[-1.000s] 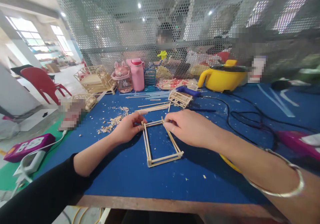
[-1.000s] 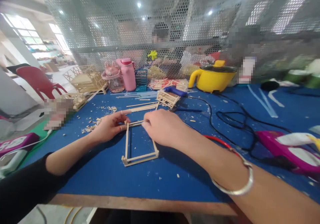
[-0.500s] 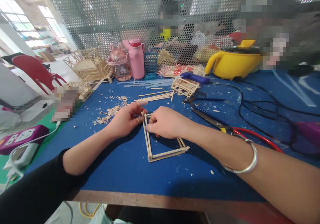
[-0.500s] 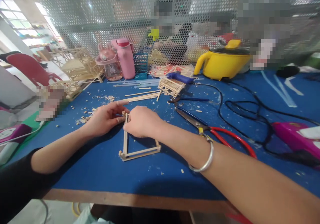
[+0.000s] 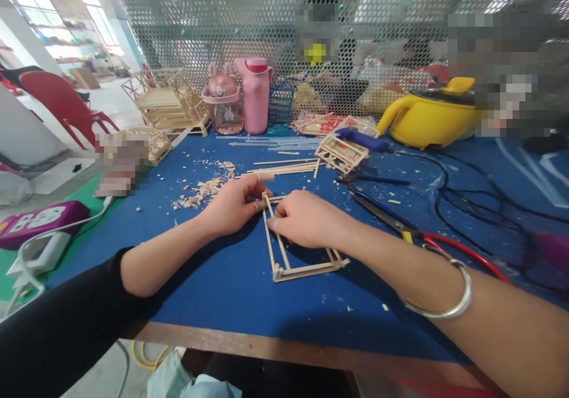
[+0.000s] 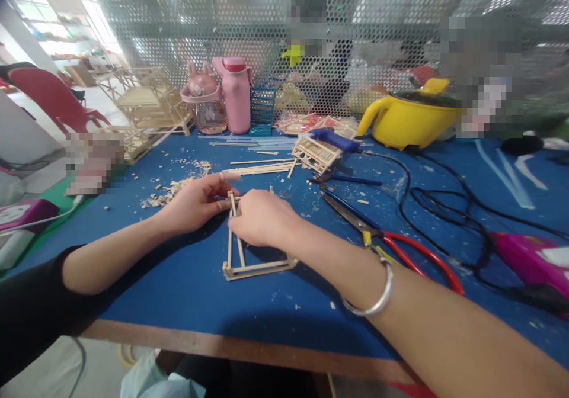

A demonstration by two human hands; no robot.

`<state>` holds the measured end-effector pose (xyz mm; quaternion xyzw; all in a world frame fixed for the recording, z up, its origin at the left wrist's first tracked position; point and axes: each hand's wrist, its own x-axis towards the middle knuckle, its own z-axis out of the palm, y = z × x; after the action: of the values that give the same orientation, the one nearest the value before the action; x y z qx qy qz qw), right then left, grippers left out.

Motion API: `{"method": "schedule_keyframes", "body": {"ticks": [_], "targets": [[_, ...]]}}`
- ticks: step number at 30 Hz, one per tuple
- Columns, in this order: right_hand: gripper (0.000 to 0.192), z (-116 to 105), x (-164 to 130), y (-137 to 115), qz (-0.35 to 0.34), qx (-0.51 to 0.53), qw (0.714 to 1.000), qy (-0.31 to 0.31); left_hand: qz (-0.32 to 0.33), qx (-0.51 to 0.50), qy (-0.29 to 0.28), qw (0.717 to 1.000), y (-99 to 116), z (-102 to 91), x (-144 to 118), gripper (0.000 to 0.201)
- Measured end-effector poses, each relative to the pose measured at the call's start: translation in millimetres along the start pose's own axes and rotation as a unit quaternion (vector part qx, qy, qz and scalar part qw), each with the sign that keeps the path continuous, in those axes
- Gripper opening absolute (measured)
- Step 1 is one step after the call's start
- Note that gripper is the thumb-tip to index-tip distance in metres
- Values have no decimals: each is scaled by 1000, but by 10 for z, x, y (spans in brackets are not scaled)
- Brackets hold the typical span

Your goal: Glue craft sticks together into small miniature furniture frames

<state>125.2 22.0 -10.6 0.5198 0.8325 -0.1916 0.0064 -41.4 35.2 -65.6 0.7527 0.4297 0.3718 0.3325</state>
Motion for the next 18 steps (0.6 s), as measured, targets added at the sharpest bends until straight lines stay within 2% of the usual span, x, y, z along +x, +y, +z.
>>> {"method": "schedule_keyframes", "body": {"ticks": [4, 7, 18], "targets": [[32, -85, 3, 14, 11, 88, 994, -63, 2, -19, -6, 1000, -6, -2, 0, 47], [36, -93, 2, -3, 20, 83, 993, -87, 3, -27, -6, 1000, 1, -2, -5, 47], [42, -26, 14, -54, 16, 58, 993, -99, -8, 5, -5, 1000, 30, -15, 21, 48]]}}
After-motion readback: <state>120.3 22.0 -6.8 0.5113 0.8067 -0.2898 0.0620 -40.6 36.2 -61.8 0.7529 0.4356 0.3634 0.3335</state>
